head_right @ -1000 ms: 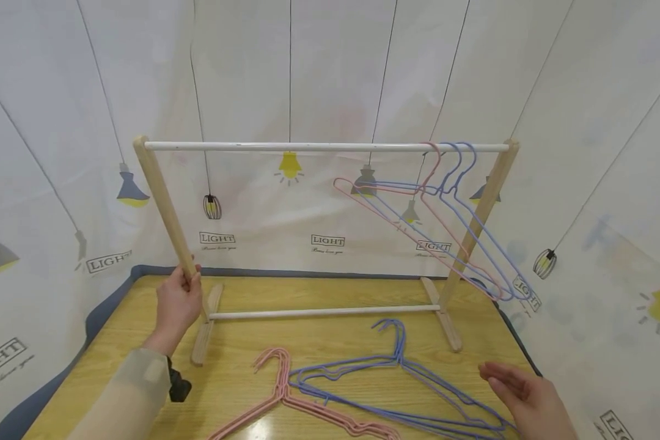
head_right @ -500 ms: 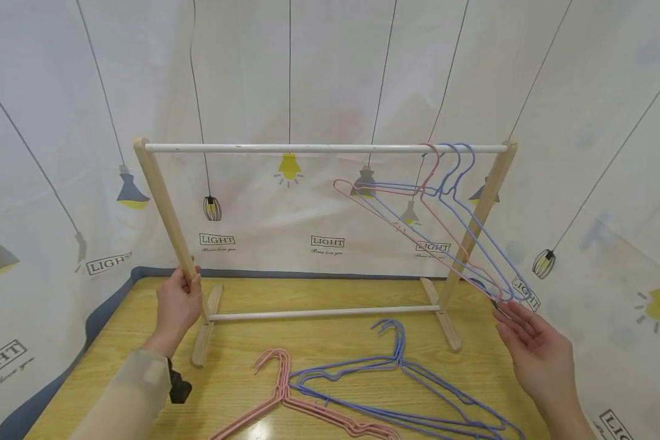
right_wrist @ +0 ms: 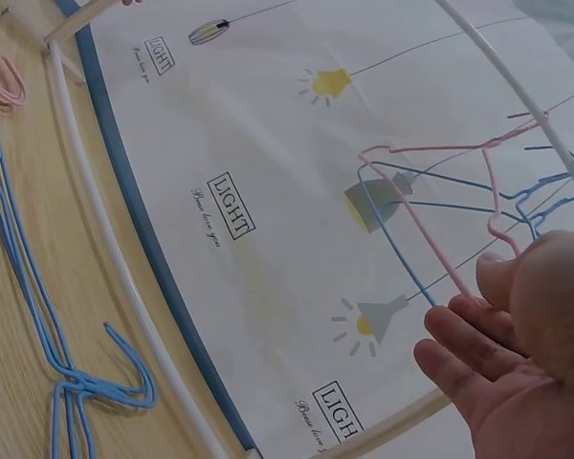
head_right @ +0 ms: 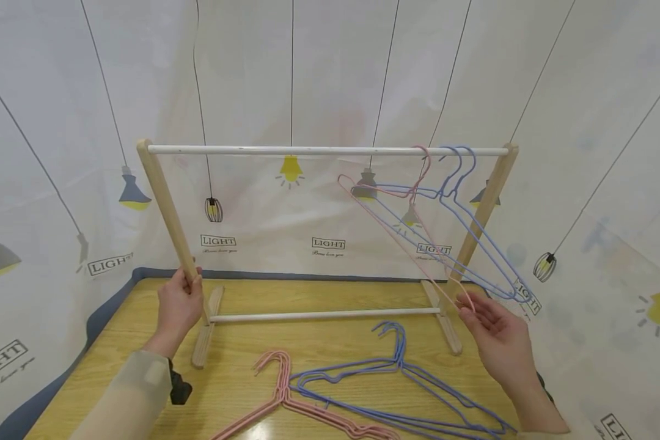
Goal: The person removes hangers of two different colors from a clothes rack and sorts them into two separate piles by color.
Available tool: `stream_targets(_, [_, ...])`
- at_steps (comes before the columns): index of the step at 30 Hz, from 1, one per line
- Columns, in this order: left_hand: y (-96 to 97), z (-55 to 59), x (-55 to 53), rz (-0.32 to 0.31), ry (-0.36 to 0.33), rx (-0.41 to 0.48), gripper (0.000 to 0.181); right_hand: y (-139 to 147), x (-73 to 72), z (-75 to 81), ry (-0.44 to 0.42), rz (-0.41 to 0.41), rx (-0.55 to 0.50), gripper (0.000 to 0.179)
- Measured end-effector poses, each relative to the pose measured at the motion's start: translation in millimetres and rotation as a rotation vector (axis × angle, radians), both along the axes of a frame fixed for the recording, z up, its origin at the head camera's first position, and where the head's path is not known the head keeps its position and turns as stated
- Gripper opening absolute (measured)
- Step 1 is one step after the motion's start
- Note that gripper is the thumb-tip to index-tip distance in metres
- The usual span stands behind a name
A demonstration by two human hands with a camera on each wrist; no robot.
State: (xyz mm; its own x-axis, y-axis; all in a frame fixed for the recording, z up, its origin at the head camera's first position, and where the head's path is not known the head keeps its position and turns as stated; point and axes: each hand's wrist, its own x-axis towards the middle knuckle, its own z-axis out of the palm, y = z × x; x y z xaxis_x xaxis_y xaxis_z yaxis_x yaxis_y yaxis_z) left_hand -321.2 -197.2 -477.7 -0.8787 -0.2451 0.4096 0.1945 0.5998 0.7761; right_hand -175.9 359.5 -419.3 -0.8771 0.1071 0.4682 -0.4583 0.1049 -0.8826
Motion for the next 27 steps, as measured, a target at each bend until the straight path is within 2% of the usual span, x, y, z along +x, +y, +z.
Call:
stream_targets(4, [0.4, 0.4, 0.3, -0.001, -0.006, 0.003, 0.028, -10, -5.1, 2.3, 0.074, 0.032, 0.04, 0.039])
stream_targets(9, [0.7, 0.8, 0.5, 0.002, -0.008, 0.005, 0.028, -18, -8.7, 8.2, 0.145, 0.044, 0.022, 0.035])
stream_targets(19, [0.9, 2.2, 1.2, 0.003, -0.005, 0.008, 0.028, -30, -7.6, 20.0, 0.126, -0.139, -0.193, 0.034])
stream_targets(23, [0.4, 2.1, 1.4, 0.003, -0.009, 0.002, 0.028, -32, -7.7, 24.8, 0.21, -0.158, -0.245, 0.032])
stream_targets(27, [-0.1, 1.9, 0.6, 0.001, -0.013, 0.003, 0.028, -34, -6.2, 33.1, 0.28, -0.18, -0.253, 0.031])
